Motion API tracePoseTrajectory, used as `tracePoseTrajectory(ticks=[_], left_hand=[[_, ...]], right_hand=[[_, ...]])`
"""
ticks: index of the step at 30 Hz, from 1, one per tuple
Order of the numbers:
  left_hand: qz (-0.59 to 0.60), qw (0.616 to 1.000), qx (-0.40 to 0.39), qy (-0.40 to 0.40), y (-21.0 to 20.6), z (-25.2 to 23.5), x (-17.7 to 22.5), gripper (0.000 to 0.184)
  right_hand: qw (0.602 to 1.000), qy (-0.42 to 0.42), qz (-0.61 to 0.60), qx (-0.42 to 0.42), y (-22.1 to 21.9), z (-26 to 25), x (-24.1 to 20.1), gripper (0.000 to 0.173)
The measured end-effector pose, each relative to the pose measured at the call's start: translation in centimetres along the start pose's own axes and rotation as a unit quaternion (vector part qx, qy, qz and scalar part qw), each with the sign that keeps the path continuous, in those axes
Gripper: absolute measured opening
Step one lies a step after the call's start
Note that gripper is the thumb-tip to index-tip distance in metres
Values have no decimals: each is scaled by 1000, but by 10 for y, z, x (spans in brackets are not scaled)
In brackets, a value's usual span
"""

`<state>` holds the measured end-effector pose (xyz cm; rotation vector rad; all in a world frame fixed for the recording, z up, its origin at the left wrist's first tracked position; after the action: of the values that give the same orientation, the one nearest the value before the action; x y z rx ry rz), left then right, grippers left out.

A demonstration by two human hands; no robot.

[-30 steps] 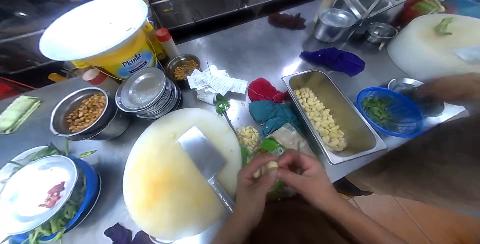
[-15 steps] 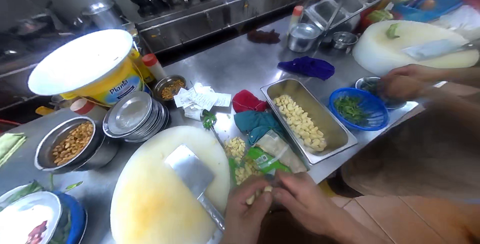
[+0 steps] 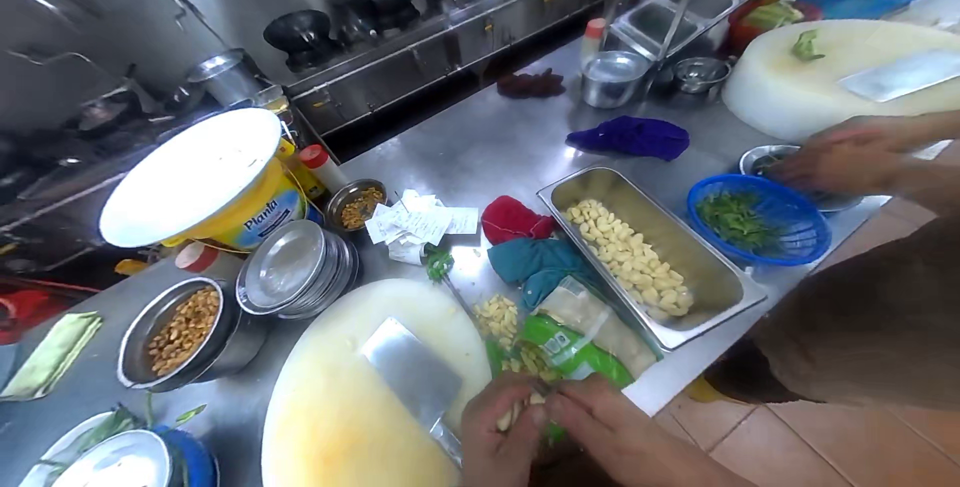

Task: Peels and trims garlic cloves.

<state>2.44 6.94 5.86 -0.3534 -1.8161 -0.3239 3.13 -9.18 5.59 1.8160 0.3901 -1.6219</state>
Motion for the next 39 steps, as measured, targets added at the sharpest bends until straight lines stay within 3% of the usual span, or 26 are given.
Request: tracePoseTrajectory(ticks=[5,8,11,14,16,19,23,27,30,36,39], left_hand=[[29,990,120,72,10,12,-21,16],[8,959,245,139,24,18,-29,20],[292,864,334,238,35,23,-50,23],[529,746,317,249,25,20,-58,32],[588,706,320,230,20,16,-58,32],[634,677,330,177,17,9,-56,32],[651,671,327,136,16,9,-53,35],[608,708,311,177,9,8,-54,39],[586,738,271,196,-1,5,-55,42],[593,720,271,238,-18,-1,-56,39],[583,720,280,252,-19,0,-60,37]], right_hand=[[993,-89,-52,-61,-4,-26,16,53],[986,-132,-78,-60,-3,-30,19,55],[993,-116,9,19,18,-34,19,50],[983,-124,132,35,37,-57,26,36],[970,-165,181,0,41,-75,35,31],[947,-245,194,-80,37,-85,54,26],[954,-235,179,-58,34,-67,43,14],[971,-113,211,19,23,-54,5,26],[964,-35,262,0,8,-58,-7,31],[955,-87,281,-47,5,-57,18,31],[981,-66,182,-27,8,-49,28,26]])
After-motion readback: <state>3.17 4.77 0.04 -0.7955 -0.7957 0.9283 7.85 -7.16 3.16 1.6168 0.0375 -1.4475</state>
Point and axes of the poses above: each hand's wrist, its own z-axis away from the middle knuckle, its own y-axis out of the back of the hand, x = y × z, the point moved 5 cm from there along -z, towards the middle knuckle, and after that the axes turned 13 degrees about -x, right-handed, at the moved point
